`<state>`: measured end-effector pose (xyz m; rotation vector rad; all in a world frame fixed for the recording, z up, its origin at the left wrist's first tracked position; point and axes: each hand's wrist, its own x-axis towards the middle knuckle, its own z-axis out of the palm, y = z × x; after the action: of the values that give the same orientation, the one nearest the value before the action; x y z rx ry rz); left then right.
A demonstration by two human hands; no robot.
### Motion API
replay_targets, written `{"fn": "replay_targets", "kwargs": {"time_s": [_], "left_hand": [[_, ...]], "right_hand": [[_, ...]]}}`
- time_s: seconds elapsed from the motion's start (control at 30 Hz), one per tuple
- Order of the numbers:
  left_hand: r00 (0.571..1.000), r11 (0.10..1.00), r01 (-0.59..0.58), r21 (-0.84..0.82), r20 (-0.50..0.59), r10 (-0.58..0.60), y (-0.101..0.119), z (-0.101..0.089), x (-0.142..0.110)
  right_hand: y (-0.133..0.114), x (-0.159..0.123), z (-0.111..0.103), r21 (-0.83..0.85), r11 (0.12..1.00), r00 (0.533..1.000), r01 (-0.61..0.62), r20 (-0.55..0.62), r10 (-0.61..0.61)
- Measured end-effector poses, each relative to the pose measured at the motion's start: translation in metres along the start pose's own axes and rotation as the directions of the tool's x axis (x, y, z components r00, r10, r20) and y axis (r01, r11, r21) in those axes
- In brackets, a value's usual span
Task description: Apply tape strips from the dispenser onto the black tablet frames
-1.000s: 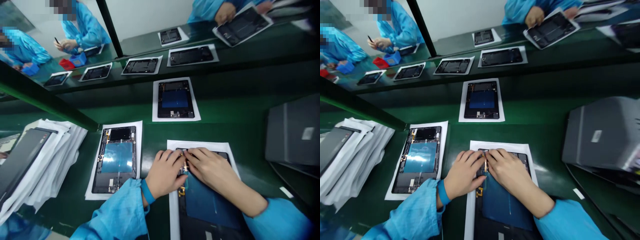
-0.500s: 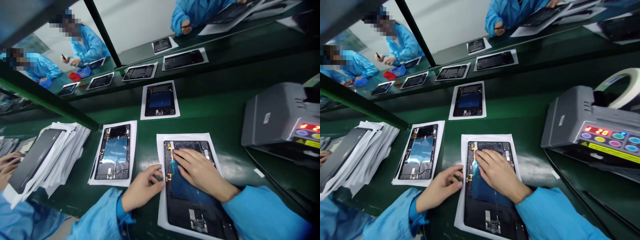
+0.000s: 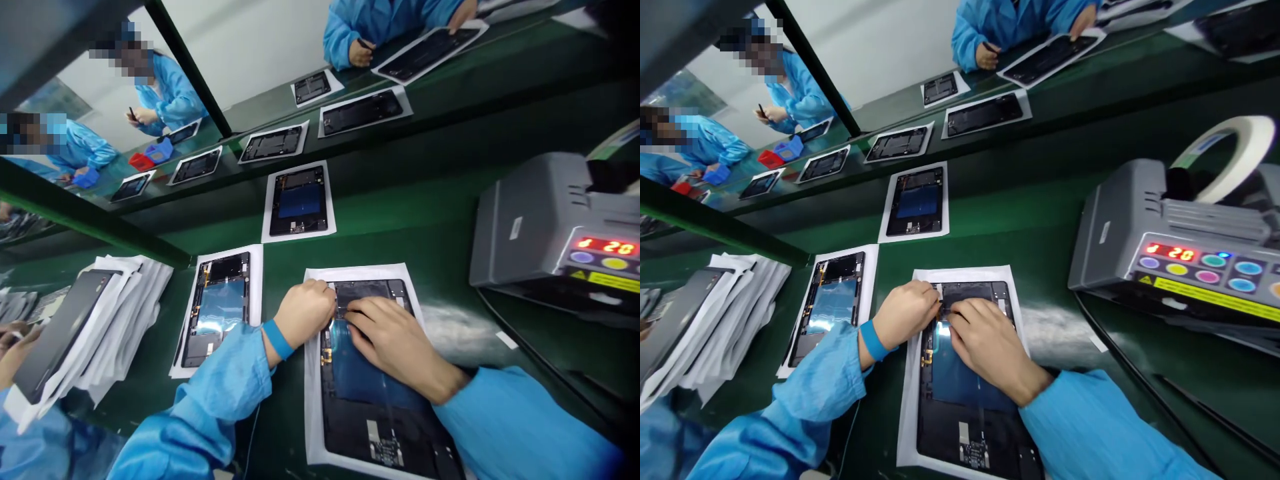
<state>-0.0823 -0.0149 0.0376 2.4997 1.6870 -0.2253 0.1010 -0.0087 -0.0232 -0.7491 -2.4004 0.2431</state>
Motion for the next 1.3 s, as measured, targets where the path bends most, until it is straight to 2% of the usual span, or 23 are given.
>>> {"fn": "replay_targets", "kwargs": {"time_s": [0.13,0.37,0.57,0.87,1.3], "left_hand": [[0.999,1.000,0.004,0.021,0.040,-0.004,0.002,-0.003,0.003],[0.989,0.991,0.128,0.049,0.065,-0.131,0.015,-0.002,0.014],[0.978,0.980,0.180,0.088,0.089,-0.188,0.023,-0.006,0.020],[0.981,0.982,0.179,0.064,0.059,-0.183,0.021,-0.002,0.016],[0.984,0.983,0.176,-0.052,0.049,-0.174,0.009,-0.003,0.019]], "right_hand": [[-0.001,0.003,-0.002,0.015,0.999,0.999,-0.028,0.024,0.028],[0.000,0.004,-0.001,0.030,0.998,0.997,-0.059,0.053,0.057],[0.001,0.002,0.000,0.027,0.998,0.996,-0.063,0.060,0.062],[0.002,0.002,0.001,0.013,0.999,0.997,-0.050,0.064,0.049],[0.002,0.002,0.000,0.017,0.998,0.996,-0.057,0.071,0.055]]}}
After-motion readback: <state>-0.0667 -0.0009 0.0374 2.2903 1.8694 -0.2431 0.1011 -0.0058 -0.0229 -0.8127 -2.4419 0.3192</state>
